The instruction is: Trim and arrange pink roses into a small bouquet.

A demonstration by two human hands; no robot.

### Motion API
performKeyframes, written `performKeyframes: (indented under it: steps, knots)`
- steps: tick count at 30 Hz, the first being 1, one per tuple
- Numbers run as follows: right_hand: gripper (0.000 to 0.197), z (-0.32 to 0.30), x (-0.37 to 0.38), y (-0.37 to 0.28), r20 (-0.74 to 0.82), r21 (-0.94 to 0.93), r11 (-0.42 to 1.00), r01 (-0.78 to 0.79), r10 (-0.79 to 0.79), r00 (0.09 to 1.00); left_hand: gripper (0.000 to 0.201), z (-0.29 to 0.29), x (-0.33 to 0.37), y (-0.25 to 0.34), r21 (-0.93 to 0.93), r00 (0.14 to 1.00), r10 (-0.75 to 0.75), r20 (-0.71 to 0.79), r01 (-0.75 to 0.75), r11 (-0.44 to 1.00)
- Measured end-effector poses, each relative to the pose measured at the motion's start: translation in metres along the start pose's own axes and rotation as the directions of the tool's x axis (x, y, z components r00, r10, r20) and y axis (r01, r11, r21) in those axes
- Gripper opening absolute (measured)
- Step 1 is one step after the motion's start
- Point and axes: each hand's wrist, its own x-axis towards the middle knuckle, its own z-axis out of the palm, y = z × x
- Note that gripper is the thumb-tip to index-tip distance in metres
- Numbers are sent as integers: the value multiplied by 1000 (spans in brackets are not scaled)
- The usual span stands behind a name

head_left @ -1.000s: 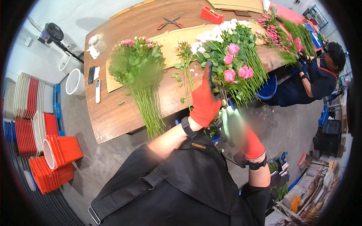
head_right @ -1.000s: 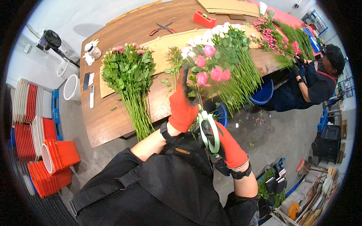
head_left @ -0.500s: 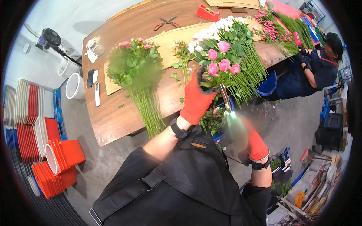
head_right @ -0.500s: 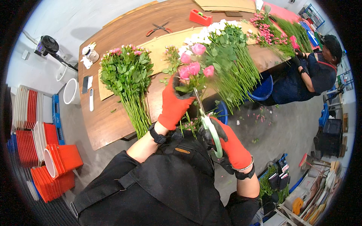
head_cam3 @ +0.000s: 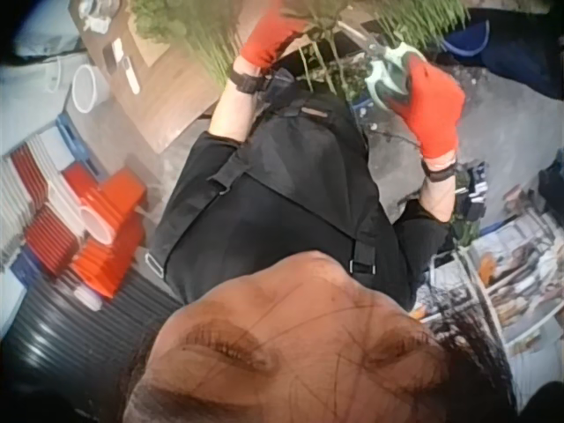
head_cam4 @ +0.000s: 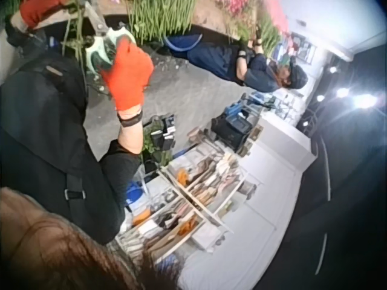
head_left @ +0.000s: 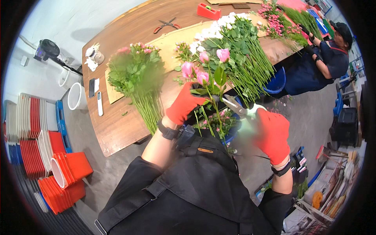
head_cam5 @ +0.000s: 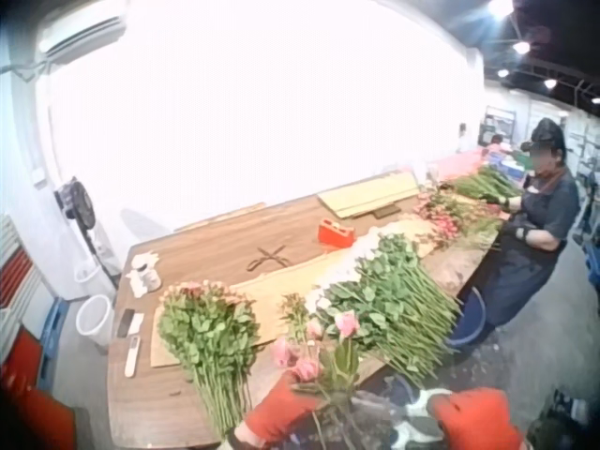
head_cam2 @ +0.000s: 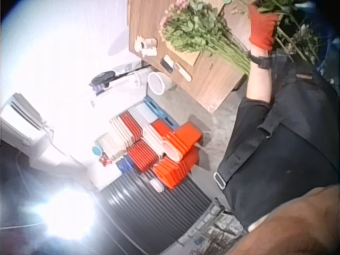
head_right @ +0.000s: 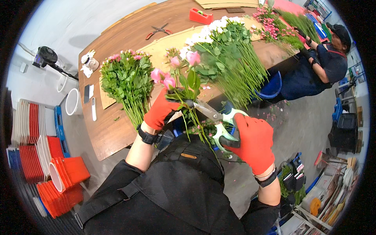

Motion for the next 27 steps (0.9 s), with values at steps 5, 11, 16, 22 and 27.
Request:
performKeyframes:
  steps: [5,11,16,22,27]
  knots:
    - [62,-4,11,2,-4,-355,928,118,-128,992,55,7,-11,-3,70,998,59,7,-59,996]
    - [70,-21,19,7,89,-554,796,244,-236,968,49,-2,-12,17,401,962,224,154,-268,876]
    - [66,-36,32,0,133,-627,724,286,-262,956,53,0,-14,18,367,970,168,178,-223,903]
    - [45,-41,33,-5,99,-678,698,231,-225,969,50,1,-10,15,243,979,133,152,-167,956]
    - [49,-43,36,-6,146,-679,686,260,-222,964,52,5,-7,17,389,939,251,235,-327,861]
